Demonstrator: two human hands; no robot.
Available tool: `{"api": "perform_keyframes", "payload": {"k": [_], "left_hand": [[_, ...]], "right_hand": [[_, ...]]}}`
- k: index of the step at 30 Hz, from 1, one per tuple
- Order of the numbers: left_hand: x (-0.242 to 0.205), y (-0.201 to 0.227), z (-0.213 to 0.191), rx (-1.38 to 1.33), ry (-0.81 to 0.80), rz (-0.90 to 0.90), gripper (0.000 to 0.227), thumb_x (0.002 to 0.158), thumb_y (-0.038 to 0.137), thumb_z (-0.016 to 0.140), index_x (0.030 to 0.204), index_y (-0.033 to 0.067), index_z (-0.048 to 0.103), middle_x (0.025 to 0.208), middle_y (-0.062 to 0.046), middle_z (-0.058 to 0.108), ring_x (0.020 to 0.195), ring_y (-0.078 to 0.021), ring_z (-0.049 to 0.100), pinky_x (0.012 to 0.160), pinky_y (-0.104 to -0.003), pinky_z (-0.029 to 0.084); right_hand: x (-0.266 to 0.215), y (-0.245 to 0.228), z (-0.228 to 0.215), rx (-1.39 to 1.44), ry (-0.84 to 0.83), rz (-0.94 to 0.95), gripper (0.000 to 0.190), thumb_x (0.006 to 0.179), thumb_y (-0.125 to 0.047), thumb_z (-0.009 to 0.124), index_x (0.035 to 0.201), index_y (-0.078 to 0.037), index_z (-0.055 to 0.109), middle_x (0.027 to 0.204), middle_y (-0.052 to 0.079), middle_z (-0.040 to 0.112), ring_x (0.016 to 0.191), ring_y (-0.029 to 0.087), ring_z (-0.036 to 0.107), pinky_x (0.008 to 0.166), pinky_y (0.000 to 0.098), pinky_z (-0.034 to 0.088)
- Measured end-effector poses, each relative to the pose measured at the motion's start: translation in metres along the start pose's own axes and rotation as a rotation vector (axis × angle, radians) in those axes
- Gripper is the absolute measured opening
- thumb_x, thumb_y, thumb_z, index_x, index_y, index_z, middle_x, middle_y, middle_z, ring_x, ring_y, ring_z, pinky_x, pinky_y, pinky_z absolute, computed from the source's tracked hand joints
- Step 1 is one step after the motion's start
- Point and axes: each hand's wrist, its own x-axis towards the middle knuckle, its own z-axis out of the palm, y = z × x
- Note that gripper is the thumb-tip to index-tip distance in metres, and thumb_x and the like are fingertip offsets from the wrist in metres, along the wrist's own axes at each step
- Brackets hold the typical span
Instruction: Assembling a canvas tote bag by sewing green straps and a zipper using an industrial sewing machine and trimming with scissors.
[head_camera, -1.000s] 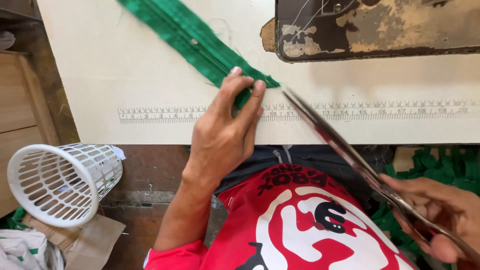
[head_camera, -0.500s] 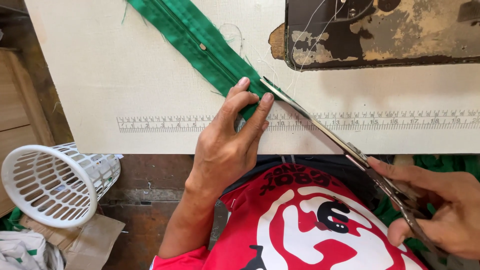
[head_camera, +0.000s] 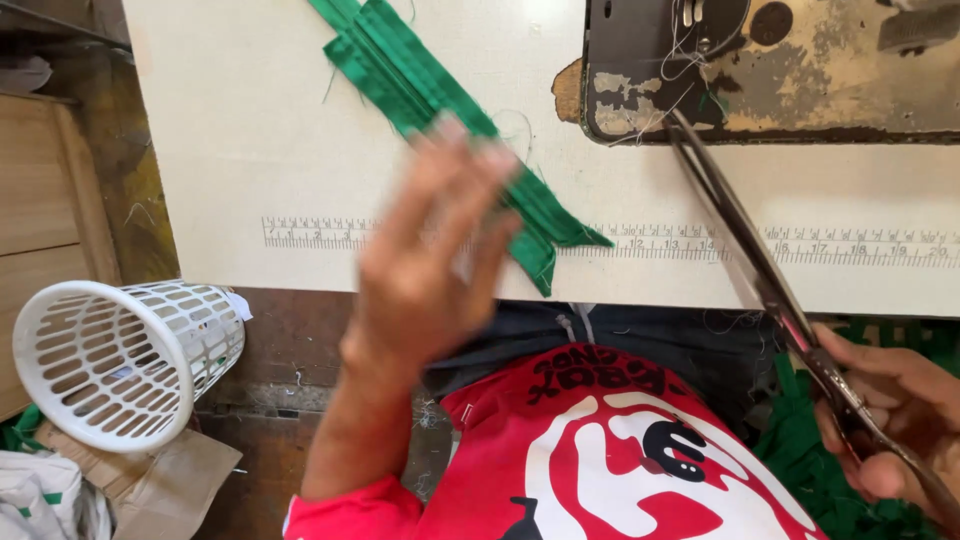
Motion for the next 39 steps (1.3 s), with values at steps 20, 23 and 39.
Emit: {"api": "perform_keyframes", "payload": {"k": [20, 23, 39], "left_hand": [[-0.006, 0.051, 0.033, 0.993, -0.799, -0.515, 0.185, 0.092, 0.156, 0.031, 0.173, -0.0081, 0.004, 0.181, -0.032, 0.005, 0.172, -0.045, 0.007, 0.143, -0.053, 0.008], [-0.006, 0.05, 0.033, 0.99, -0.817, -0.518, 0.186, 0.09, 0.156, 0.028, 0.172, -0.0084, 0.003, 0.181, -0.032, 0.005, 0.172, -0.0453, 0.007, 0.143, -0.054, 0.008], [-0.006, 0.014, 0.004, 0.737, -0.634, -0.584, 0.134, 0.113, 0.108, 0.048, 0.179, 0.0011, 0.001, 0.187, -0.021, -0.002, 0.176, -0.0394, -0.002, 0.147, -0.053, 0.002]], "right_hand": [[0.004, -0.075, 0.092, -0.651, -0.061, 0.311, 0.127, 0.047, -0.026, 0.114, 0.162, -0.049, 0.065, 0.085, 0.008, 0.086, 0.074, 0.022, 0.075, 0.067, 0.0407, 0.064], [0.011, -0.088, 0.092, -0.483, -0.101, 0.33, 0.123, 0.042, -0.025, 0.104, 0.157, -0.044, 0.065, 0.136, -0.002, 0.091, 0.118, 0.019, 0.095, 0.099, 0.045, 0.084], [0.008, -0.063, 0.06, 0.0, -0.102, -0.1, 0.105, 0.065, -0.051, 0.085, 0.16, -0.015, 0.062, 0.053, 0.019, 0.058, 0.037, 0.027, 0.052, 0.028, 0.0361, 0.048]]}}
